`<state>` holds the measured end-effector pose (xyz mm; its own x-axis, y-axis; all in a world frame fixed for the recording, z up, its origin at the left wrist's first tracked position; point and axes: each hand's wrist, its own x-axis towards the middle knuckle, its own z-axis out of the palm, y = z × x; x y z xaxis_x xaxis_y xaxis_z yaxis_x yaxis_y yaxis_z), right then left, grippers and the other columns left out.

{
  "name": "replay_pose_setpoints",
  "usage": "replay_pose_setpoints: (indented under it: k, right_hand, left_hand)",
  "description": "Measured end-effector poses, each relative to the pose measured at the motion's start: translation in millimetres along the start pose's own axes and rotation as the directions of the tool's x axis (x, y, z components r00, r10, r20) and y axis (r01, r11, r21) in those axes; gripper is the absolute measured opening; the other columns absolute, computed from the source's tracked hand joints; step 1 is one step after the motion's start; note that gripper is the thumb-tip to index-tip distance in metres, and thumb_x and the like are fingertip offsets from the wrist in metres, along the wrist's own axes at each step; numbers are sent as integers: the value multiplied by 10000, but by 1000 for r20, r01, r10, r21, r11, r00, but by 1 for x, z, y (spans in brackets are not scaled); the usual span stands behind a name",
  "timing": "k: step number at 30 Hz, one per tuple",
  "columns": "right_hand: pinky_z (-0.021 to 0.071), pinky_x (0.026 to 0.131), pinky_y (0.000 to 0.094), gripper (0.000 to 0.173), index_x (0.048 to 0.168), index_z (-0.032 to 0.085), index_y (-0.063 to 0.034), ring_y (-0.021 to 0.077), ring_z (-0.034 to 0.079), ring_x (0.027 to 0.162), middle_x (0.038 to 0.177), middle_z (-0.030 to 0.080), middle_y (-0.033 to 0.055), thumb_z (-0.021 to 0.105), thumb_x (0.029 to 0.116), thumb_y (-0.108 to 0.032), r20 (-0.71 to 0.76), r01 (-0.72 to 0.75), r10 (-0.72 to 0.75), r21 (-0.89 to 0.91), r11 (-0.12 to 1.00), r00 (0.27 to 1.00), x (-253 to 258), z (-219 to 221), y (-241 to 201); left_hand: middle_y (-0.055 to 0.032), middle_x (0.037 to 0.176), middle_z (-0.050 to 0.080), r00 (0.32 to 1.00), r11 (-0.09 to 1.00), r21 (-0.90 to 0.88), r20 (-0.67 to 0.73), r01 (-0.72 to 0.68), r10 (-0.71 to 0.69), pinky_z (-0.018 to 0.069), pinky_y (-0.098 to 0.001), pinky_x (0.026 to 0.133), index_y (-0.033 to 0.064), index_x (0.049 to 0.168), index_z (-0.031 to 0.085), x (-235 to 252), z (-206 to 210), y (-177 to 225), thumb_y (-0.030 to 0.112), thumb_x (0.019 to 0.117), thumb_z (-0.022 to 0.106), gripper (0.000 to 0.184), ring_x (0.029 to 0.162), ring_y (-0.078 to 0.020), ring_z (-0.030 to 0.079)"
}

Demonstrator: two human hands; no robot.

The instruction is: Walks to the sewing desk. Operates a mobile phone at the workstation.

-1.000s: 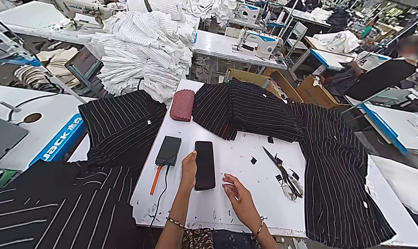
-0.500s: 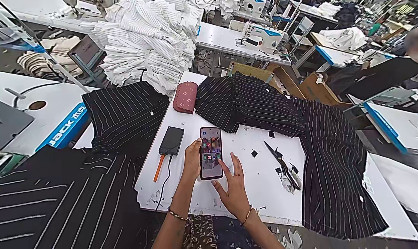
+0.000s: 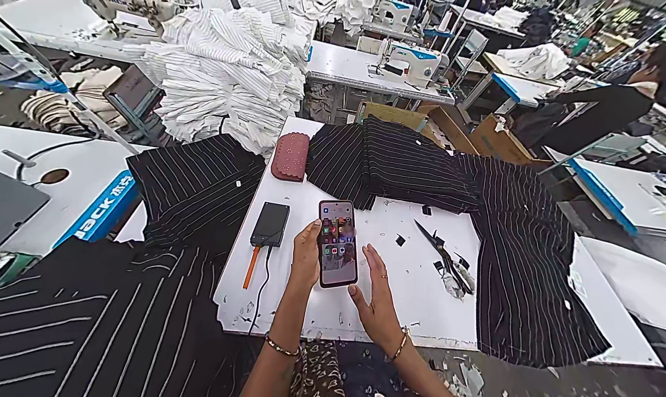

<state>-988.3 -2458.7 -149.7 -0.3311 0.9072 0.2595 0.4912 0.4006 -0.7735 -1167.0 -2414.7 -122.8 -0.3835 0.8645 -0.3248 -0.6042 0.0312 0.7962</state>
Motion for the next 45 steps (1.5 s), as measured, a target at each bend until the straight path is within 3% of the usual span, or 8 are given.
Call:
replay_pose_setpoints:
  k: [3,8,14,21,26,29,35,45]
  right_hand:
    - [353,1203,389,835,1487,430,91,259,427,1460,1538,456,251,499,1002,-586,-5,56,-56,129,990,998,-5,-5,-8]
    - [393,1178,391,876,1502,412,64,213,451,1444,1531,485,212,437,1003,-656,-68,116,-104,219,969,992,-3,-23,-23]
    - [556,1032,339,881,1532,317,85,186,621,1268,1554,446,206,511,1002,-592,-94,133,-101,460,878,990,-3,-33,-34]
    - [564,1011,335,720,1543,417,-150,164,640,1233,1556,482,78,514,994,-607,-179,233,-168,461,856,969,2,-42,-37]
    - [558,1015,320,668,1506,489,-206,151,618,1266,1572,468,46,530,983,-618,-192,251,-183,439,862,964,5,-40,-35]
    - [575,983,308,653,1494,504,-205,143,643,1225,1556,481,52,517,990,-621,-201,290,-229,370,883,953,14,-41,-35]
    - [533,1050,303,641,1520,444,-239,148,549,1353,1584,436,53,496,1007,-618,-195,407,-370,214,888,908,42,-54,-44]
    - [492,1096,321,636,1476,488,-212,147,508,1392,1552,484,43,461,1008,-642,-225,422,-382,169,891,896,46,-57,-49]
  left_hand:
    - [-82,862,748,999,1000,-21,33,-10,11,620,-281,753,-49,1065,659,-11,8,10,126,1118,340,368,789,-123,736]
    - [-94,899,757,995,997,-65,83,-48,54,627,-297,784,-47,1091,653,-30,23,29,132,1120,322,377,831,-137,746]
    - [-66,863,758,990,990,-103,94,-92,102,631,-275,759,-30,1072,656,-48,40,41,118,1115,318,372,801,-112,745]
    - [-53,881,767,969,978,-105,150,-181,195,632,-266,772,-5,1062,669,-62,50,53,114,1097,309,381,820,-105,750]
    - [-41,885,769,963,971,-104,141,-215,228,632,-264,779,6,1061,673,-66,53,59,109,1097,308,381,828,-96,750]
    - [-42,901,773,958,966,-105,145,-234,248,635,-271,786,7,1075,670,-65,52,62,109,1097,303,382,841,-102,754]
    - [-34,895,777,955,965,-121,157,-234,251,637,-266,784,22,1064,683,-67,54,65,98,1088,317,375,832,-96,756]
    - [-36,899,777,956,964,-123,152,-236,253,637,-273,784,24,1066,683,-74,54,66,105,1085,318,374,836,-101,756]
